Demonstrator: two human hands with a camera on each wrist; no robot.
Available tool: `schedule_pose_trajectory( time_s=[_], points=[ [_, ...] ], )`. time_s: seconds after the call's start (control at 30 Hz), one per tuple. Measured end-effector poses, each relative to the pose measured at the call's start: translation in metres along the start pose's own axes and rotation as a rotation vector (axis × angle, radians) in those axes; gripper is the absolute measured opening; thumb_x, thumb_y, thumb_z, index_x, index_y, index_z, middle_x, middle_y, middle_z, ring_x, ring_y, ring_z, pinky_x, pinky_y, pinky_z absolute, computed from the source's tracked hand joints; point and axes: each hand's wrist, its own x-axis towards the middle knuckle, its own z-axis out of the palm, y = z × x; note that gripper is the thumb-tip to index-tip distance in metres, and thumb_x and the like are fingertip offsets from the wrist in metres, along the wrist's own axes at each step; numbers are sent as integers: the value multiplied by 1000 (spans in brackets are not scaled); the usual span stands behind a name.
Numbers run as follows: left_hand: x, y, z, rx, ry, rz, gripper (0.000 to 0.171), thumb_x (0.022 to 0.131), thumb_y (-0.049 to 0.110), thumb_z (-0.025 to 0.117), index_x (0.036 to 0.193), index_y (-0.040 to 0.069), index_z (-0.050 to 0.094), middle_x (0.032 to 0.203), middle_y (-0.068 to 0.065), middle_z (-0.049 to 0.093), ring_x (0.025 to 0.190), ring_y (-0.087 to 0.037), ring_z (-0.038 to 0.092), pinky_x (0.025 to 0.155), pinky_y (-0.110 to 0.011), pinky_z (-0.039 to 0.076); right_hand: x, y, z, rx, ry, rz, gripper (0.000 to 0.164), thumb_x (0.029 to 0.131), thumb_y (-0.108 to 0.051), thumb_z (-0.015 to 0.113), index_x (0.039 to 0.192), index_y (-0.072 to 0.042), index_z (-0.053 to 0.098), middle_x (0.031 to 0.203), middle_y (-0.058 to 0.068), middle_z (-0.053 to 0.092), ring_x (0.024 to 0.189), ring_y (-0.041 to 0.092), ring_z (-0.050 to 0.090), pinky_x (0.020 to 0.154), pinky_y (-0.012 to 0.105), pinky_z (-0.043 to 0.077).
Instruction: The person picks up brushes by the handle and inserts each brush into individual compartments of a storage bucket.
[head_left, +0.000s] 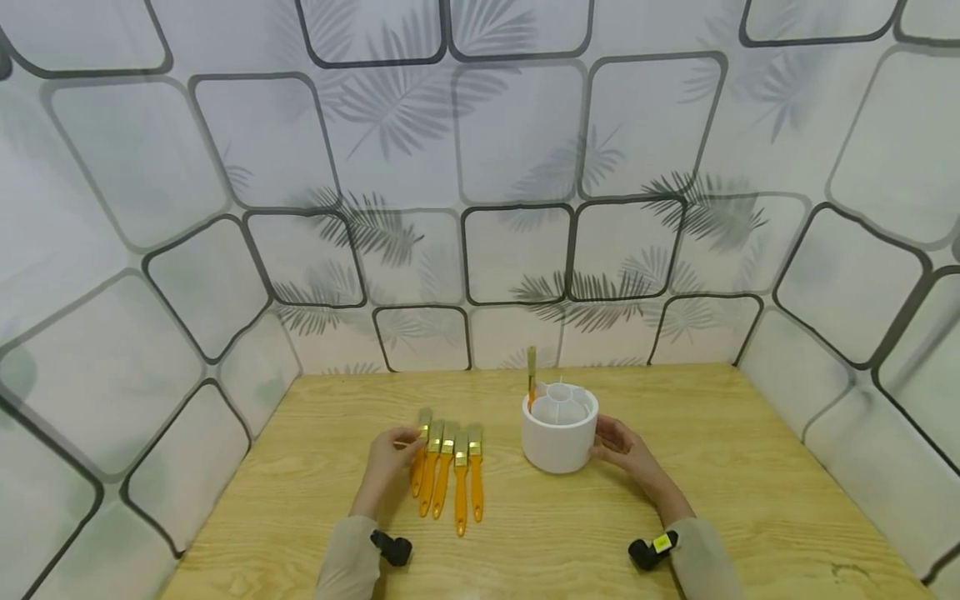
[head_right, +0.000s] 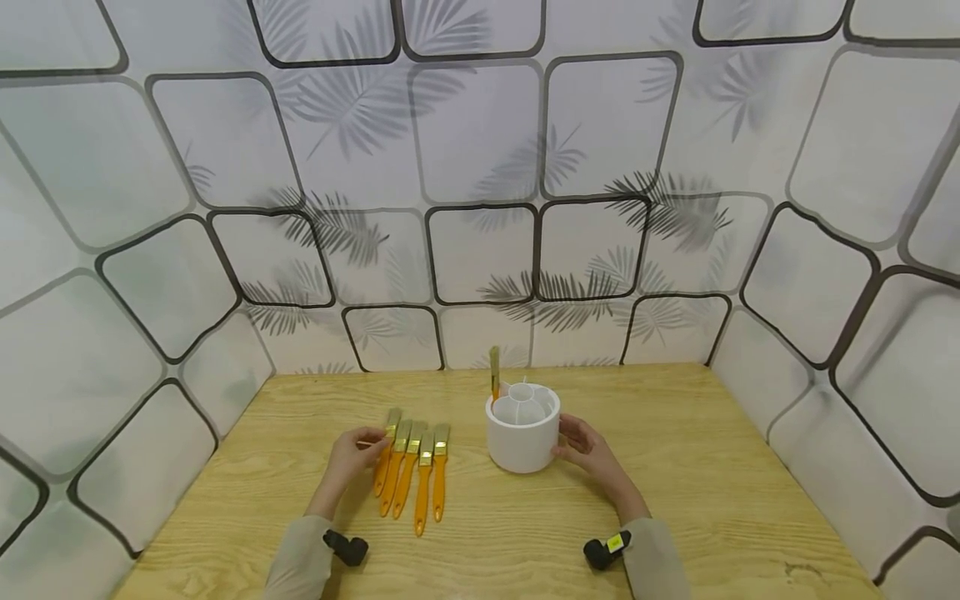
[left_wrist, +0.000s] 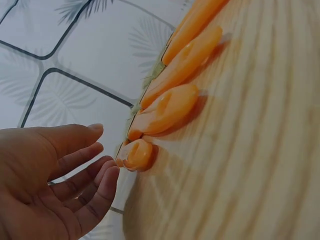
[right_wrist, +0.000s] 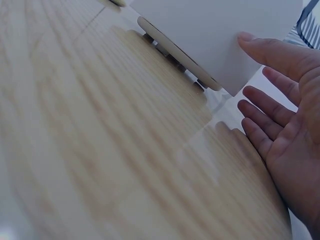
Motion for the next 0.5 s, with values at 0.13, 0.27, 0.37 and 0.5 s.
schedule_pose_trajectory(
  time_s=[0.13, 0.27, 0.37, 0.5],
  points=[
    [-1, -3, 1, 31, -9, -2, 17, 83, 3, 67, 96, -8, 65, 88, -19, 65, 76, -24, 63, 60, -28, 54, 0, 0, 1, 9, -7, -3, 55, 87, -6, 63, 137, -2, 39, 134, 16, 46, 114, -2, 48, 96, 16, 39],
    [0, -5, 3, 49, -6, -18, 17, 82, 3, 68, 96, -7, 66, 86, -17, 64, 75, -23, 62, 59, -28, 55, 0, -1, 1, 7, -3, -2, 56, 86, -6, 64, 136, -3, 40, 134, 14, 47, 114, -3, 48, 96, 14, 39],
    [0, -5, 4, 55, -7, -40, 20, 82, 3, 68, 97, -8, 65, 86, -17, 63, 74, -21, 61, 59, -29, 55, 0, -1, 1, 8, 0, 0, 56, 85, -7, 65, 136, -3, 40, 134, 10, 47, 115, -4, 47, 96, 13, 39],
    [-2, -5, 4, 72, -7, -56, 23, 82, 5, 69, 99, -10, 63, 85, -17, 62, 71, -19, 59, 58, -29, 55, 0, -1, 1, 8, 0, 10, 57, 85, -8, 65, 136, -3, 40, 135, 12, 46, 115, -4, 47, 96, 13, 38]
  ],
)
